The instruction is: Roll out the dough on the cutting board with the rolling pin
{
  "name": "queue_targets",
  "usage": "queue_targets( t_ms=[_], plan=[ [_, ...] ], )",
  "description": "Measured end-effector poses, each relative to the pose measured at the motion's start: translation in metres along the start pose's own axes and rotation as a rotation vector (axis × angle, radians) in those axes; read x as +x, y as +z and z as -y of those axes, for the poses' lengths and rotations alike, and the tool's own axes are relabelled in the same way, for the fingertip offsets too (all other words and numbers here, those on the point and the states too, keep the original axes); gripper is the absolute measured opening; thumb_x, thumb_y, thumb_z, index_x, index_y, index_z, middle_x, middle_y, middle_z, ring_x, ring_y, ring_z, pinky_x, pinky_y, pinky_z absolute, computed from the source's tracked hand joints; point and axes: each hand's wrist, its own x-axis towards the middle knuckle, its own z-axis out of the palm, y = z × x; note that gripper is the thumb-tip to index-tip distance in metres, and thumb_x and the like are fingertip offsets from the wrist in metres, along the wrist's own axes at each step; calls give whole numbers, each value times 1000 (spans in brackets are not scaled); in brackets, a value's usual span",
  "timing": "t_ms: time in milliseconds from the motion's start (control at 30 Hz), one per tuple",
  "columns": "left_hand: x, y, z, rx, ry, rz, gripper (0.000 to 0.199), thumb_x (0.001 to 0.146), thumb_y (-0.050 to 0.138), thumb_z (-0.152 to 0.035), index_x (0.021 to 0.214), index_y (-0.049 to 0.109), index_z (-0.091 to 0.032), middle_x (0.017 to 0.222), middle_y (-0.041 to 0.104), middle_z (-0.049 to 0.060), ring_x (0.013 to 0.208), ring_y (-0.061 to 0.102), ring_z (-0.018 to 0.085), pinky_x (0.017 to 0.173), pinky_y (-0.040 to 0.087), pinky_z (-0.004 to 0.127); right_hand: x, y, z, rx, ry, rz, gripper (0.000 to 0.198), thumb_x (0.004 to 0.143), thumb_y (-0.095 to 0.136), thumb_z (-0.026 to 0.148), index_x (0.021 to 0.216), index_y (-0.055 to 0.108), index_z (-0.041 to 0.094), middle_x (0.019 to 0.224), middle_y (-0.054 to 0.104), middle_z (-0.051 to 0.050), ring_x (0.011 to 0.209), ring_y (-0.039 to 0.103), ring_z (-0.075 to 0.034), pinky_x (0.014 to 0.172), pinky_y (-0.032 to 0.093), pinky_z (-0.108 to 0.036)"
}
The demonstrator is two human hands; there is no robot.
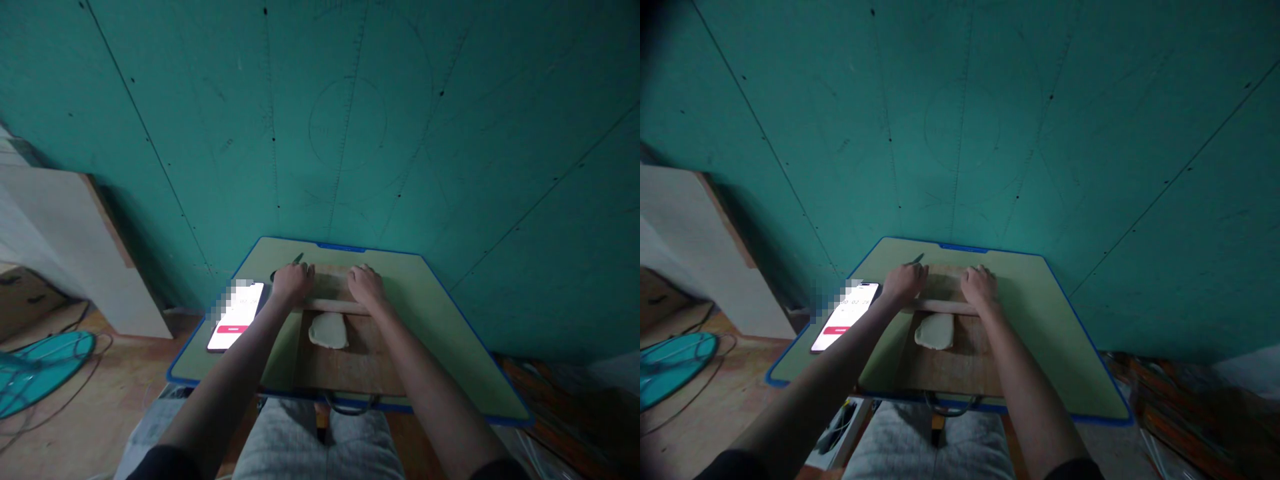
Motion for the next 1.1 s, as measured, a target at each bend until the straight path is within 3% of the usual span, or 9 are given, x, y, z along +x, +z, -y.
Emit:
queue_targets(
  t_ms=[567, 867, 1100],
  plan=[
    [26, 8, 0, -45, -36, 32, 54, 97, 22, -42, 101, 69, -16, 103, 71, 17, 94, 68, 28, 78, 50, 38, 21, 7, -4, -44, 39, -38, 36, 95, 32, 25, 103, 66, 18, 111, 61, -14, 104, 56, -24, 87, 39, -36],
    [2, 5, 0, -16, 34, -15, 50, 97, 23, -39, 100, 68, -15, 99, 71, 15, 92, 68, 25, 76, 50, 34, 4, 5, -4, -13, -21, -32, 34, 97, 31, 25, 101, 64, 19, 107, 61, -12, 101, 55, -21, 86, 37, -31],
    [-22, 7, 5, 59, 125, -61, 46, 96, 29, -40, 101, 67, -14, 101, 67, 17, 99, 63, 31, 82, 46, 43, -17, 0, 0, 1, -91, -3, 29, 96, 36, 27, 102, 64, 21, 111, 60, -9, 107, 52, -22, 89, 35, -33]
  ],
)
